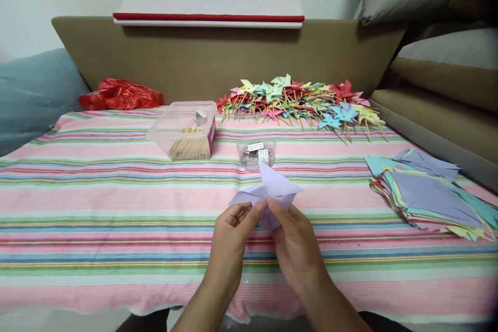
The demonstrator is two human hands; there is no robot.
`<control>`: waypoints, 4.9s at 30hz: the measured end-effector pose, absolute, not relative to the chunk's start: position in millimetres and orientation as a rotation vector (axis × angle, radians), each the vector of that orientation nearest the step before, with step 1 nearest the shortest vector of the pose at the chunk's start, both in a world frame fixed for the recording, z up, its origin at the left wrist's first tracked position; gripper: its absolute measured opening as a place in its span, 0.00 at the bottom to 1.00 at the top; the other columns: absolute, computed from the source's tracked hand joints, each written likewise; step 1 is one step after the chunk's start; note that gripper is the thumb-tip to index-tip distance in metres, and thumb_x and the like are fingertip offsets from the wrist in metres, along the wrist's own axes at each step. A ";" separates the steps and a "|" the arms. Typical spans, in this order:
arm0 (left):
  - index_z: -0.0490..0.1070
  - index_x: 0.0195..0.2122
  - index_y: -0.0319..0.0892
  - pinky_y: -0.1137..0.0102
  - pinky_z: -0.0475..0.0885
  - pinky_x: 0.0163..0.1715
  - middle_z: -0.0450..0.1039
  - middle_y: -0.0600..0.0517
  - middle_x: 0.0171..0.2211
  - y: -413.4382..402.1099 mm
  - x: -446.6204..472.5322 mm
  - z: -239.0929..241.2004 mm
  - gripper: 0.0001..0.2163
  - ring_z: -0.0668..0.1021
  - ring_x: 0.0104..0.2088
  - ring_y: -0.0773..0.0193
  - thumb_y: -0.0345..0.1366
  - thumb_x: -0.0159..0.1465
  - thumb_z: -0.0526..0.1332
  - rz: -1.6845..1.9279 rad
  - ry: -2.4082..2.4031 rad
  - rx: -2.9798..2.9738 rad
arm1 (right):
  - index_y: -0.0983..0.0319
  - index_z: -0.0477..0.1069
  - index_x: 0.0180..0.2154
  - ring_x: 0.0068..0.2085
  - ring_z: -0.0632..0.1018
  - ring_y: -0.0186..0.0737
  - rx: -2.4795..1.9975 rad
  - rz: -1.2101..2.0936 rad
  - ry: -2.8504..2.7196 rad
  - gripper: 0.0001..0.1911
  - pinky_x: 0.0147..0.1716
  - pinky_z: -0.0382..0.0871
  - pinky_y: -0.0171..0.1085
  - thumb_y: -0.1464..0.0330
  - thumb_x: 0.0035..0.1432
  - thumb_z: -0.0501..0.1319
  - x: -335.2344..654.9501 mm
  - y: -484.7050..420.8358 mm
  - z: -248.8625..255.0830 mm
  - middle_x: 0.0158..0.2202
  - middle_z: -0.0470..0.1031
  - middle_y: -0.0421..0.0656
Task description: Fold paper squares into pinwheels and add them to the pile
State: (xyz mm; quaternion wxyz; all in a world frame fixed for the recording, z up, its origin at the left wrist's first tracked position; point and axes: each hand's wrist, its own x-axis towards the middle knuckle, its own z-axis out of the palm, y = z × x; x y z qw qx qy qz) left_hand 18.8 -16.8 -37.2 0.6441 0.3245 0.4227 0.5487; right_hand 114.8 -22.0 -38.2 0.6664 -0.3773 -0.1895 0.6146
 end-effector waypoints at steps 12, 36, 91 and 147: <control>0.82 0.38 0.40 0.70 0.72 0.43 0.80 0.50 0.34 -13.5 16.6 -37.6 0.10 0.78 0.40 0.61 0.40 0.59 0.71 1.288 0.968 0.709 | 0.58 0.78 0.41 0.47 0.79 0.46 -0.926 1.365 -0.524 0.15 0.49 0.71 0.42 0.60 0.51 0.73 107.4 -24.5 -43.8 0.44 0.82 0.42; 0.78 0.29 0.36 0.74 0.68 0.28 0.75 0.51 0.27 -1.3 -13.3 -28.0 0.14 0.72 0.27 0.68 0.44 0.57 0.72 1.204 1.018 0.708 | 0.53 0.80 0.37 0.59 0.67 0.55 -1.006 -0.040 -1.852 0.09 0.52 0.68 0.56 0.75 0.58 0.67 161.3 -19.7 -32.8 0.61 0.62 0.47; 0.79 0.30 0.40 0.71 0.67 0.32 0.74 0.53 0.26 -8.1 -7.3 -20.7 0.10 0.71 0.28 0.66 0.42 0.58 0.70 1.161 1.037 0.964 | 0.57 0.76 0.31 0.57 0.72 0.52 -1.292 0.779 -1.193 0.08 0.54 0.69 0.49 0.60 0.58 0.66 136.2 -24.2 -35.8 0.53 0.70 0.47; 0.73 0.21 0.38 0.76 0.65 0.26 0.68 0.55 0.20 -10.4 -3.1 -20.7 0.14 0.67 0.24 0.70 0.40 0.56 0.72 1.267 1.095 0.945 | 0.57 0.73 0.31 0.51 0.74 0.46 -1.234 0.736 -1.189 0.08 0.48 0.71 0.44 0.61 0.59 0.65 122.6 -24.7 -43.1 0.47 0.69 0.44</control>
